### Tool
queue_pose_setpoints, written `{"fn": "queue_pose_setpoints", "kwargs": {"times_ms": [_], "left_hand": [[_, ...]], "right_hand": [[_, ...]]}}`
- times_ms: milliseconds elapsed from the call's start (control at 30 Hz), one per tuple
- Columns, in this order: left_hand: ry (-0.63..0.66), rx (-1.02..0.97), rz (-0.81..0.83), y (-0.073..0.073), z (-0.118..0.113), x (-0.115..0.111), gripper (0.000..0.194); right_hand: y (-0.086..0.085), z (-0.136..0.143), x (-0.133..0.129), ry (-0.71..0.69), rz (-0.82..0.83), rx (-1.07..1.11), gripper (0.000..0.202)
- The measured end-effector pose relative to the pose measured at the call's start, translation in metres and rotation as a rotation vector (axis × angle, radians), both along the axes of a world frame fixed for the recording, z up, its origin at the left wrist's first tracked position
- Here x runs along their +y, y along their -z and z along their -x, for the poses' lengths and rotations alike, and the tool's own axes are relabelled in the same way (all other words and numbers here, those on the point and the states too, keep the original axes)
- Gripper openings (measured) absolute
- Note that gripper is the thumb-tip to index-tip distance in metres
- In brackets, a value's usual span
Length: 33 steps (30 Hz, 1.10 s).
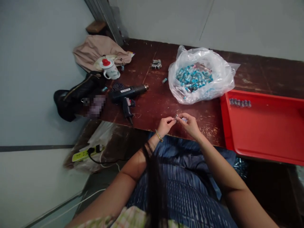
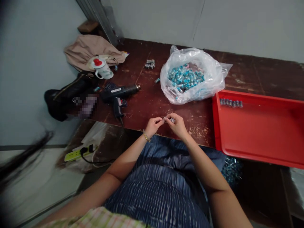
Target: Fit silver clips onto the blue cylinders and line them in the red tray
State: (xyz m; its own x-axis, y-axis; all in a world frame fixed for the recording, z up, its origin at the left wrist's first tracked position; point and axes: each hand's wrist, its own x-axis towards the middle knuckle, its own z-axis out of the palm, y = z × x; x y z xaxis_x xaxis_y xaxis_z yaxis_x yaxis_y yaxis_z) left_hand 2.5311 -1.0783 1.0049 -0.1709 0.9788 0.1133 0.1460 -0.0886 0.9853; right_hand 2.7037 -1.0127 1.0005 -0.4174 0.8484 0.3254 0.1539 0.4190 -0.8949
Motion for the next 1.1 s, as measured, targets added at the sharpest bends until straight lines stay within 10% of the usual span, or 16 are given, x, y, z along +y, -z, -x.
{"fn": "queue_pose_setpoints", "kwargs": {"times_ms": [300, 467, 600, 867, 1100], "left_hand": [[-0.060, -0.172, 0.167, -0.017, 0.017, -0.026, 0.031], [-0.068, -0.230, 0.215, -0.024, 0.026, -0.038, 0.030], [-0.068, -0.252, 0.192, -0.020, 0.034, -0.037, 0.025], [0.097, -0.141, 0.128, -0.017, 0.009, -0.028, 0.009], [0.253, -0.059, 0.141, -0.020, -0.020, -0.030, 0.017]], "right_hand": [[-0.042, 0.017, 0.195, 0.343, -0.180, -0.215, 0.012], [-0.038, 0.031, 0.231, 0.338, -0.217, -0.259, 0.010], [-0.030, 0.024, 0.190, 0.270, -0.116, 0.000, 0.025], [-0.051, -0.035, 0.002, -0.165, 0.210, 0.164, 0.030], [-0.062, -0.069, -0.022, -0.180, 0.232, 0.191, 0.037]]}}
